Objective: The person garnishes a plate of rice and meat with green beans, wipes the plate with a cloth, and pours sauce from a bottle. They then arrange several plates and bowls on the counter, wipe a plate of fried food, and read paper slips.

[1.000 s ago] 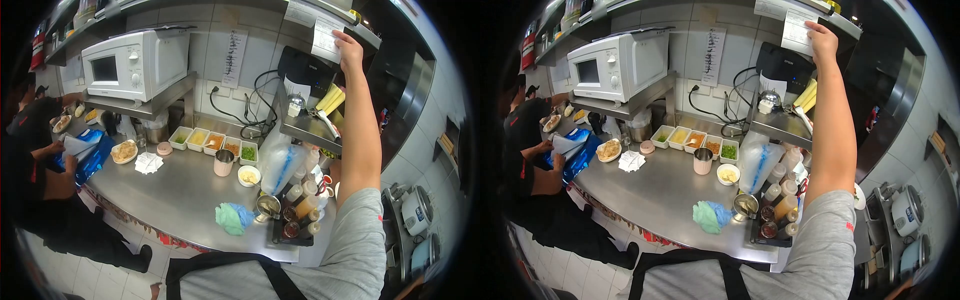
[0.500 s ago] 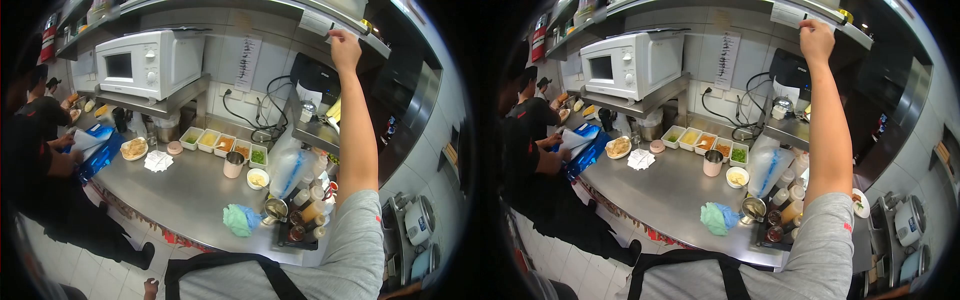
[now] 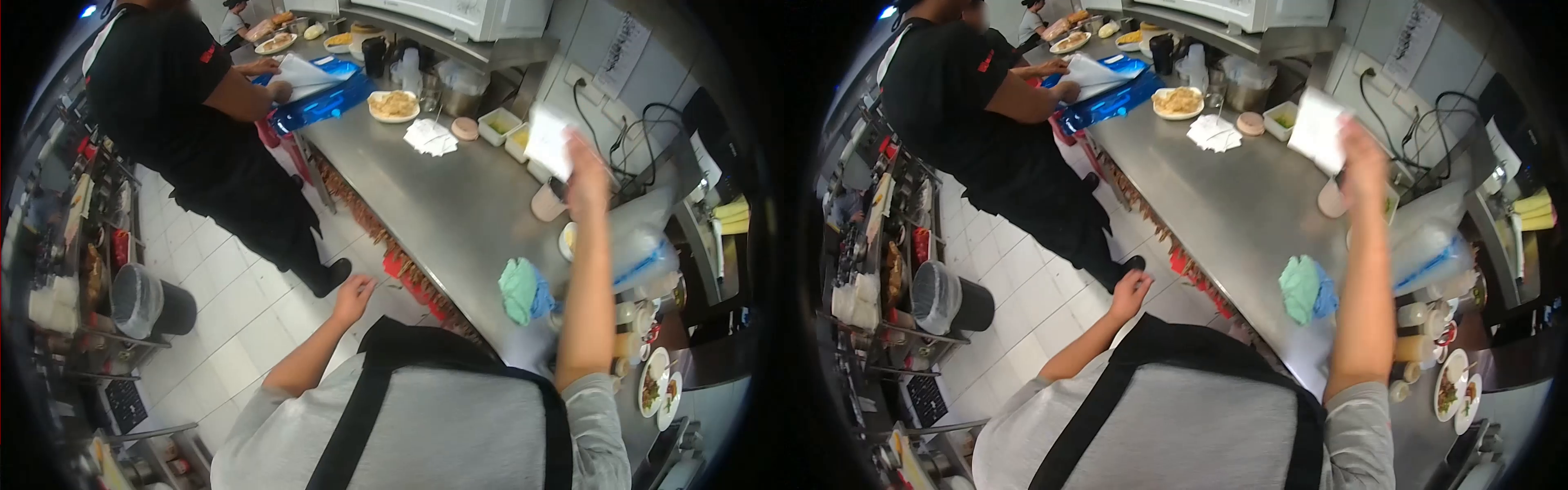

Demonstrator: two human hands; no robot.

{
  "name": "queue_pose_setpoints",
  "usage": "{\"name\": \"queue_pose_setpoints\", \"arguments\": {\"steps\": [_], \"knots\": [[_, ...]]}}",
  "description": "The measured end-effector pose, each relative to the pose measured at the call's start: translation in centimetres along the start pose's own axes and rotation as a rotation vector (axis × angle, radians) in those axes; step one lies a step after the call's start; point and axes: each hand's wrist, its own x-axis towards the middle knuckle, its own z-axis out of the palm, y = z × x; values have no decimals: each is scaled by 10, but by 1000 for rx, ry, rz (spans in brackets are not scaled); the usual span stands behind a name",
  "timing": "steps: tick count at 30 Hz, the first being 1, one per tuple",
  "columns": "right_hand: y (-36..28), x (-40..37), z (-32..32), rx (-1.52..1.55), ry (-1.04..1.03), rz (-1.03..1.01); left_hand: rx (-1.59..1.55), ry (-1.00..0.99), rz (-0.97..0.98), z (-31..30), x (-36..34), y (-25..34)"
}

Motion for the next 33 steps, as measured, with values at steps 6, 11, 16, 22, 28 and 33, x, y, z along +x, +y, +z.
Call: {"name": "queue_pose_setpoints", "arguments": {"steps": [6,11,16,22,28,33], "knots": [[218,-125,-21,-299,-31,285,69,-114,292,33,84,80],[222,-150,-32,-713,-79,-48,194,-229,457,78,114,100],[223,-150,-33,-781,-82,-135,284,-275,447,112,123,94],[225,-151,-33,-763,-61,-118,407,-249,344,123,117,100],[228,-153,-31,-730,-41,-84,525,-257,339,133,105,107],[226,-153,-31,-737,-35,-50,563,-297,347,133,106,109]]}}
